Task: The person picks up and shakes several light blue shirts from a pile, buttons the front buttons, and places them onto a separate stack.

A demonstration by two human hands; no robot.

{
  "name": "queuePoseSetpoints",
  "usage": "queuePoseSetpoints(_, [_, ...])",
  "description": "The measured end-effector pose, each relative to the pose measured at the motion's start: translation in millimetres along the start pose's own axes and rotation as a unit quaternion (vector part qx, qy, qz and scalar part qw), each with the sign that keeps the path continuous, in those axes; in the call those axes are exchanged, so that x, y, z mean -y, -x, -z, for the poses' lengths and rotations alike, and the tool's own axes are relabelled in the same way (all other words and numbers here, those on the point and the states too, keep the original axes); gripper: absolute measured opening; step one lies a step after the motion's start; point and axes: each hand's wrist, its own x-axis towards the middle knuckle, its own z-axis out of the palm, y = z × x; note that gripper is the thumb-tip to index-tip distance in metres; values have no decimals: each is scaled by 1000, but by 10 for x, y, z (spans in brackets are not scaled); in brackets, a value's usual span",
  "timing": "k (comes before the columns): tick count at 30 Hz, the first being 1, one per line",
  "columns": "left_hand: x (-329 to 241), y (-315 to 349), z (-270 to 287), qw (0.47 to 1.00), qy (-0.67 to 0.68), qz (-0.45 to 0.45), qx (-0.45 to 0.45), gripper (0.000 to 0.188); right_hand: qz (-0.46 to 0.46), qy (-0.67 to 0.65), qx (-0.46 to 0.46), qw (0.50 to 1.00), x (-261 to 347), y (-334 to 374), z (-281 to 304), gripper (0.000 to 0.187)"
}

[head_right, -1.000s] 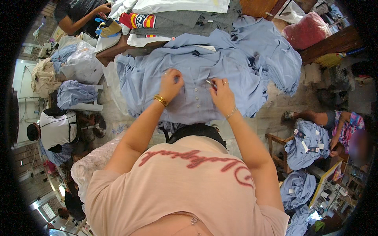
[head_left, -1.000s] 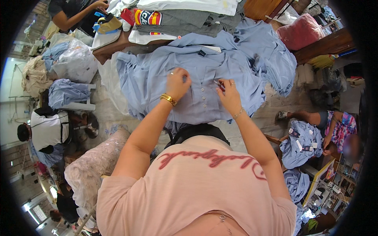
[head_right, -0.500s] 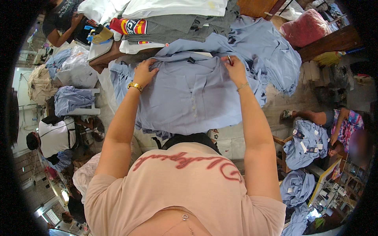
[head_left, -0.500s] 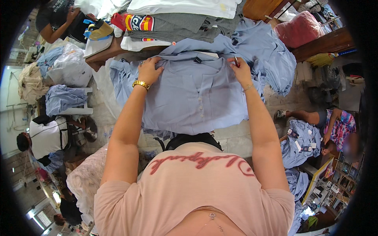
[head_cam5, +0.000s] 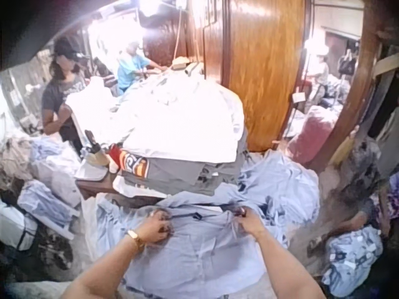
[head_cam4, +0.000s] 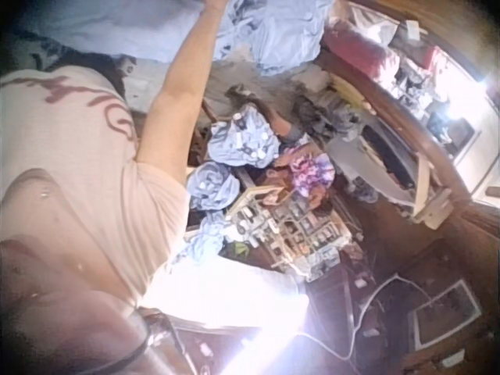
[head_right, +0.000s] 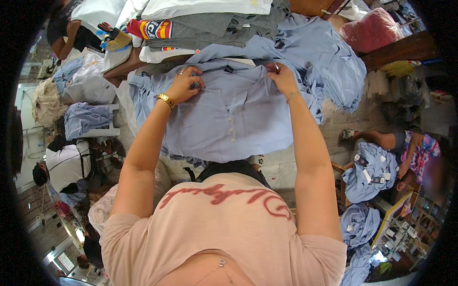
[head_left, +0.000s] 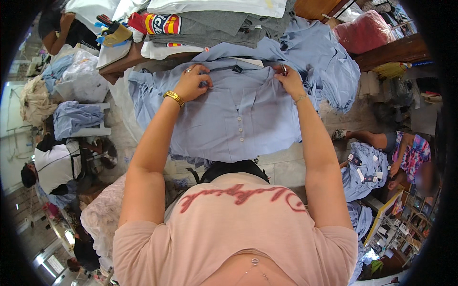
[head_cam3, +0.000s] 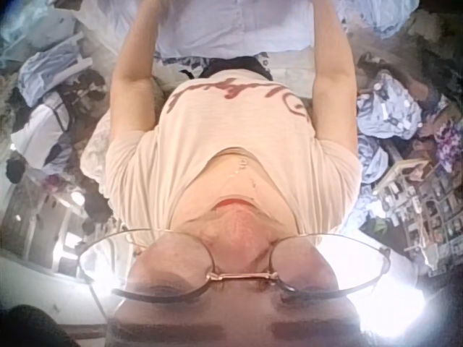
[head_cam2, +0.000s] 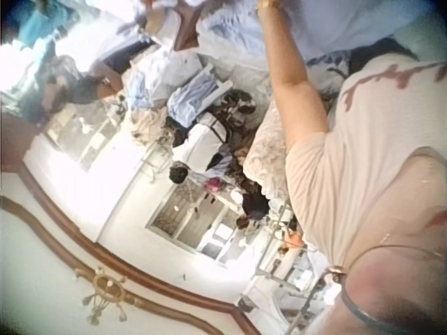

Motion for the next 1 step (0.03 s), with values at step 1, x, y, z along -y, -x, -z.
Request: queuePoseSetpoints(1, [85,-16,-24,1000,22,2,13,45,14,78,-45,996,-8,-14,15,30])
